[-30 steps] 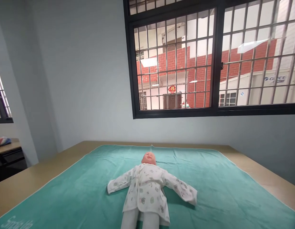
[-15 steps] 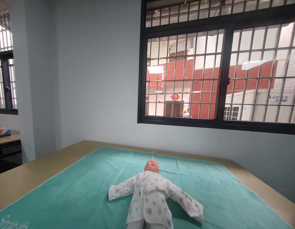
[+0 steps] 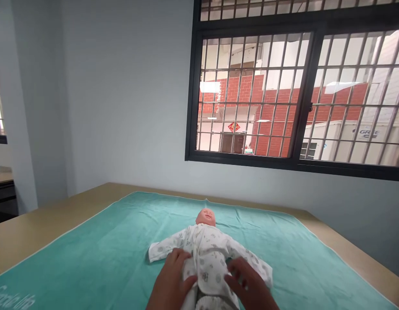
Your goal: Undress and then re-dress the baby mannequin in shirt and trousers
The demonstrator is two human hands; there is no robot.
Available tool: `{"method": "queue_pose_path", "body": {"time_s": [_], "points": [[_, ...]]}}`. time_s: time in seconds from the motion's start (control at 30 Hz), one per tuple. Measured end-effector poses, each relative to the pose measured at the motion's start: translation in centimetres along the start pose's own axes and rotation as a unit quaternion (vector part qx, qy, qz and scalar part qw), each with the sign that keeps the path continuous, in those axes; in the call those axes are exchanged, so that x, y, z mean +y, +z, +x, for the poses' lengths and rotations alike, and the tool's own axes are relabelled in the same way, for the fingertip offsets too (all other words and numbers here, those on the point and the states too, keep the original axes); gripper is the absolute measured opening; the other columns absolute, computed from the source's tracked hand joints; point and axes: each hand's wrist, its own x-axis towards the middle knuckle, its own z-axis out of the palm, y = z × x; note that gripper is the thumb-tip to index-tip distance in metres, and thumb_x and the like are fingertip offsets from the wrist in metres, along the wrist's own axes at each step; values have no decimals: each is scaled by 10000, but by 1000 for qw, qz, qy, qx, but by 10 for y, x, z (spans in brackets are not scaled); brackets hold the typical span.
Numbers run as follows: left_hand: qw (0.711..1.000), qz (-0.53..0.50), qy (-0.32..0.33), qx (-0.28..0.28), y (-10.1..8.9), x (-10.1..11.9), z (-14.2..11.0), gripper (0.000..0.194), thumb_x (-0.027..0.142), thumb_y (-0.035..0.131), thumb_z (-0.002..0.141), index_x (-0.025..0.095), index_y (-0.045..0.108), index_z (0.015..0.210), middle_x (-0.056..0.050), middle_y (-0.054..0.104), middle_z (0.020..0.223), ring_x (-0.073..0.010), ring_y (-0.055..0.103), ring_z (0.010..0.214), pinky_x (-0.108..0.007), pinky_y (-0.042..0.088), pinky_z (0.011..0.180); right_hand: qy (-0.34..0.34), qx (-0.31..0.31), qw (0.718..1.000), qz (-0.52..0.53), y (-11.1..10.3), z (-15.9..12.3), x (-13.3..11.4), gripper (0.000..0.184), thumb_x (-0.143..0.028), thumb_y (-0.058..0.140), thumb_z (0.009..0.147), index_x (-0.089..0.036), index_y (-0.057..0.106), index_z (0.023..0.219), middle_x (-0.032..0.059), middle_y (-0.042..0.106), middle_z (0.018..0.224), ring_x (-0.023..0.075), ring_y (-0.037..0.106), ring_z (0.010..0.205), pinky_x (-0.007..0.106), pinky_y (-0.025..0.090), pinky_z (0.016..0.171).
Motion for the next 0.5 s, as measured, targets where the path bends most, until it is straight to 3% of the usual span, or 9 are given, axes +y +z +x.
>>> {"method": "queue_pose_path", "body": {"time_s": [0.1, 0.17, 0.23, 0.3, 0.4, 0.47, 0.5], "points": [[994, 105, 18, 8, 8, -2, 13, 222, 258, 579, 761, 193, 590, 973, -80, 579, 1088, -255, 494, 1071, -356, 370, 935, -54, -5, 987, -149, 24, 30, -24, 278, -300, 655, 714, -223, 593, 975, 81, 613, 1097, 277, 555, 1038, 364, 443, 854], [992, 128, 4, 20, 7, -12, 19, 108, 264, 471, 835, 199, 556, 840, -57, 602, 944, -225, 531, 927, -332, 388, 831, -72, -18, 978, -194, 36, 43, -34, 182, -240, 608, 731, -214, 600, 912, 84, 626, 1071, 285, 549, 1034, 359, 431, 827], [993, 103, -43, 48, -1, -32, 23, 184, 293, 388, 875, 207, 486, 745, -26, 579, 781, -198, 536, 780, -309, 392, 734, -60, -2, 984, -169, 39, 51, -27, 74, -226, 496, 811, -206, 567, 813, 65, 643, 939, 243, 574, 903, 333, 424, 756], [990, 29, -114, 83, -17, -61, 22, 195, 342, 392, 856, 217, 437, 714, 5, 525, 681, -185, 533, 693, -290, 397, 661, -11, 56, 995, -80, 31, 51, 0, 185, -311, 410, 869, -210, 508, 749, 33, 612, 783, 201, 560, 758, 308, 416, 688], [950, -134, -224, 169, -37, -102, 11, 150, 332, 472, 735, 214, 469, 828, -9, 558, 811, -192, 581, 744, -270, 433, 607, 100, 156, 981, 58, 10, 33, 66, 289, -492, 414, 823, -220, 497, 778, -6, 526, 676, 188, 536, 656, 296, 421, 613], [927, -197, -247, 200, -39, -111, -2, 265, 331, 509, 675, 208, 493, 909, -35, 576, 920, -205, 592, 810, -275, 456, 617, 151, 215, 963, 65, -1, 12, 106, 355, -521, 514, 709, -214, 515, 889, -6, 517, 704, 191, 523, 606, 319, 434, 596], [929, -208, -242, 188, -36, -107, -9, 286, 342, 520, 668, 204, 508, 919, -42, 582, 924, -212, 589, 821, -282, 461, 625, 160, 232, 958, 47, -4, -1, 119, 408, -520, 542, 687, -211, 521, 953, 0, 522, 736, 188, 514, 599, 330, 441, 609]]}}
